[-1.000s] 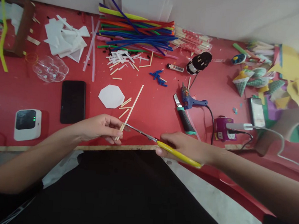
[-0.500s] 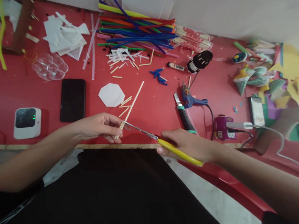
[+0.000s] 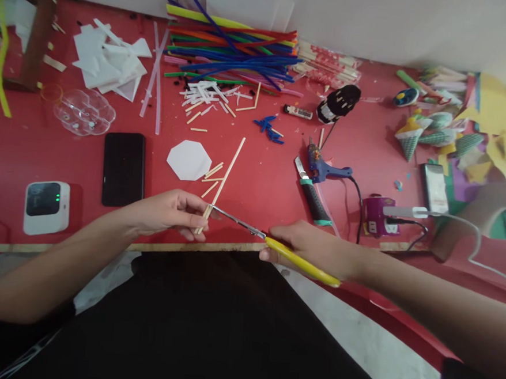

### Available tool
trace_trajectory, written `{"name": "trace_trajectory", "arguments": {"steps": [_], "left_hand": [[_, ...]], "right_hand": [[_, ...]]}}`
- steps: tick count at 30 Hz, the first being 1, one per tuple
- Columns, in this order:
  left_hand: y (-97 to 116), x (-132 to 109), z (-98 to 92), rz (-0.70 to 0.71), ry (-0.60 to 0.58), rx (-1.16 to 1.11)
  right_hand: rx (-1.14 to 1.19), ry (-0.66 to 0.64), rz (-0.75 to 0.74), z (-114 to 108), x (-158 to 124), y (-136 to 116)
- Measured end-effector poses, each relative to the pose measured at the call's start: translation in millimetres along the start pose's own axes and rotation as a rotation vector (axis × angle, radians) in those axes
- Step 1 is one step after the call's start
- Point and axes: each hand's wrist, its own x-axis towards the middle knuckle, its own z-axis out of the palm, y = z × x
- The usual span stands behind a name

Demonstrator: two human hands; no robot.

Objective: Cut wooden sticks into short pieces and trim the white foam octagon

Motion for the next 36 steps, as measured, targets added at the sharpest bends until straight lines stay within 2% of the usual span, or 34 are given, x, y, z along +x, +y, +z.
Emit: {"name": "trace_trajectory", "arguments": {"steps": [5, 7, 8, 11, 13, 16, 19, 22, 25, 27, 29, 33, 36], "left_hand": [[-1, 9, 0.6, 0.017, 0.035, 0.08], [-3, 15, -0.4, 0.068, 0.135, 0.159], [-4, 18, -1.0, 0.115, 0.226, 0.219], [-9, 26, -1.2, 0.282, 0.584, 0.583], [-13, 31, 0.9, 0.326, 0.742, 0.876], [-21, 39, 5.5, 0.365, 0.81, 1.226], [-27, 47, 7.5, 0.419, 0.826, 1.428], [-29, 48, 6.8, 0.521, 0.85, 1.461], [-27, 42, 7.1, 0.727, 0.921, 1.331], [-25, 39, 8.9, 0.795, 0.944, 1.247], [-23, 38, 11.2, 0.74, 0.939, 1.233], [-24, 42, 13.4, 0.528, 0.979, 1.252], [-25, 45, 12.9, 0.463, 0.989, 1.234]], "right_hand": [[-0.047, 0.061, 0.026, 10, 8, 9], [-0.068, 0.125, 0.048, 13, 14, 19], [-0.071, 0.168, 0.076, 13, 17, 23], [-0.016, 0.305, 0.233, 13, 22, 30], [0.07, 0.348, 0.285, 13, 21, 28], [0.192, 0.334, 0.255, 16, 21, 22], [0.247, 0.361, 0.229, 24, 26, 22], [0.239, 0.447, 0.226, 33, 36, 25], [0.187, 0.52, 0.204, 39, 45, 23], [0.144, 0.539, 0.196, 43, 49, 16], [0.128, 0.532, 0.202, 48, 52, 7], [0.138, 0.506, 0.201, 56, 57, -7], [0.112, 0.511, 0.208, 59, 58, -9]]}}
